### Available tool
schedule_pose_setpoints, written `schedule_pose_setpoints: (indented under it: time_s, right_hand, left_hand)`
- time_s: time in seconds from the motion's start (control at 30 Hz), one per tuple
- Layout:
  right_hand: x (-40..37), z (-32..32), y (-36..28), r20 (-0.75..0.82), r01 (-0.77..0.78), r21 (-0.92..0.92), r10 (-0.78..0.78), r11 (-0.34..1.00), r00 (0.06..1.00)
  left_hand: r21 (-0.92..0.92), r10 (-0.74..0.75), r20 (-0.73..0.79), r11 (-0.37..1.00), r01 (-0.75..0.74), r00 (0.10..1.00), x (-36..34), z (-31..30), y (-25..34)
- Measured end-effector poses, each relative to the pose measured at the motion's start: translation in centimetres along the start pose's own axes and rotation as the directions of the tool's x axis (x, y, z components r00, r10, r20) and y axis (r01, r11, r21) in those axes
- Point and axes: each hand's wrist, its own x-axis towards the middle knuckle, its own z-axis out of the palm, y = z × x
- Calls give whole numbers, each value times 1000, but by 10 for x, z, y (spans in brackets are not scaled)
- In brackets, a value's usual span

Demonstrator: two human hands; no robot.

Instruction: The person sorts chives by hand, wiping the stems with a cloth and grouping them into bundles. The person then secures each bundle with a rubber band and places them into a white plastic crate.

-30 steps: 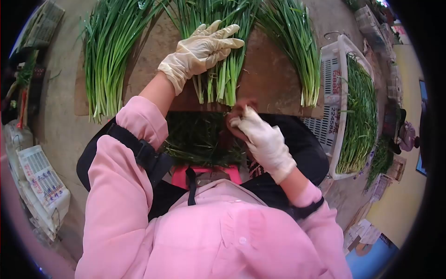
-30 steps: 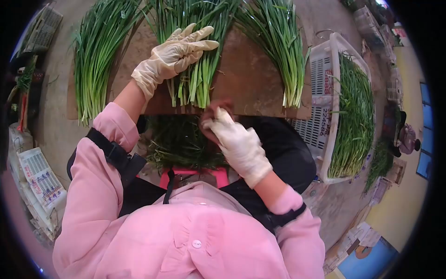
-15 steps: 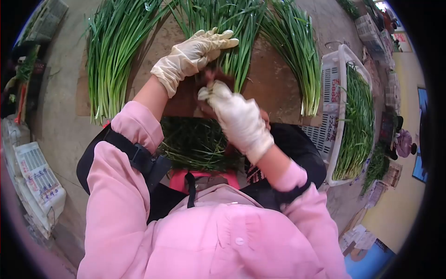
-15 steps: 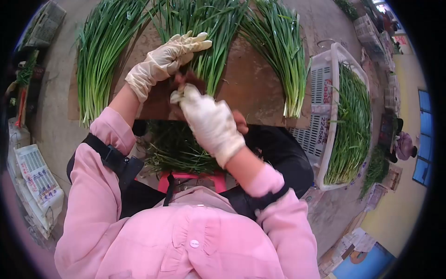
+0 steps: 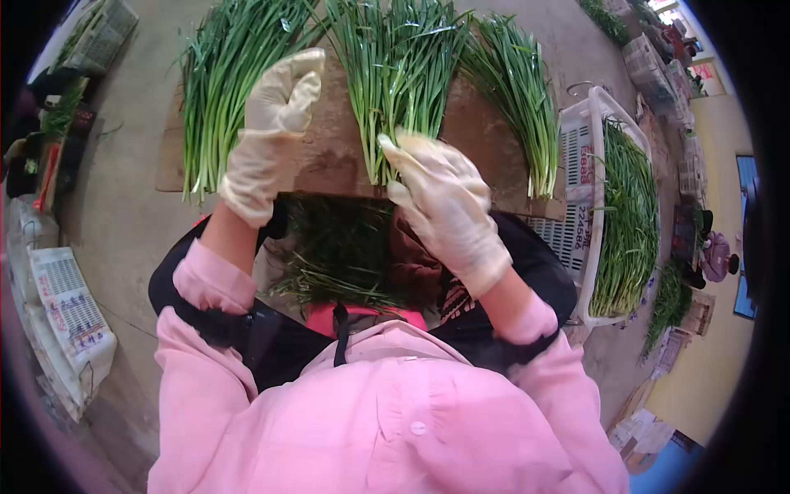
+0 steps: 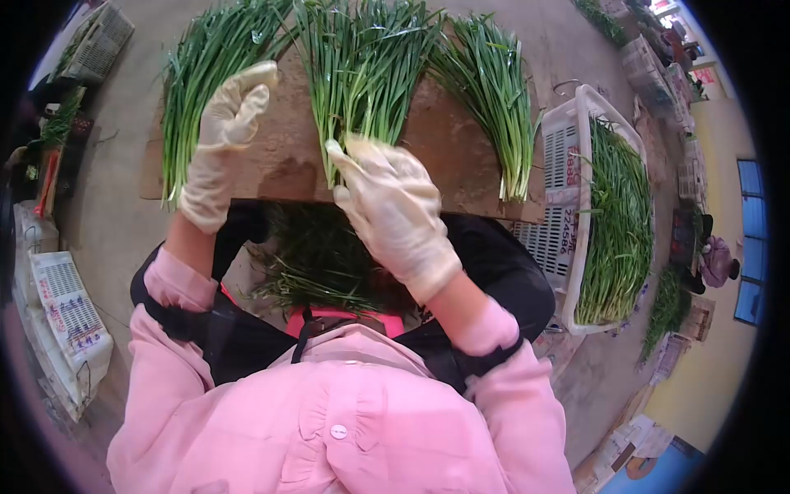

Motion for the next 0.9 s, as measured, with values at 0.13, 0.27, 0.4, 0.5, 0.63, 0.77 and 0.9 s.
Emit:
schedule_pose_setpoints:
  time_s: [0.13,0.27,0.4,0.5,0.63,0.77,0.9]
  right_hand:
    - [15,46,28,155,-4,-218,39,976,987]
    - [6,4,47,304,-106,-364,225,926,926]
    - [-1,-14,39,110,-182,-351,233,918,966]
    - [5,-2,26,-55,-203,-175,196,963,979]
    - [6,36,36,-28,-214,-477,229,852,973]
    - [14,19,31,-151,-261,-400,218,878,964]
    - [23,-35,3,-466,-261,-70,200,963,862]
  left_hand:
    - [-110,-213,-77,973,204,974,-49,0,36]
    - [-134,-355,-86,930,342,931,-92,-10,56]
    - [-150,-506,-35,855,496,862,-120,-9,49]
    - [-165,-540,5,830,533,842,-127,4,40]
    - [-63,-488,32,870,489,872,-123,18,-2]
    - [472,-390,-43,803,363,920,-99,40,-5]
    - [709,-464,-23,616,342,885,-72,69,24]
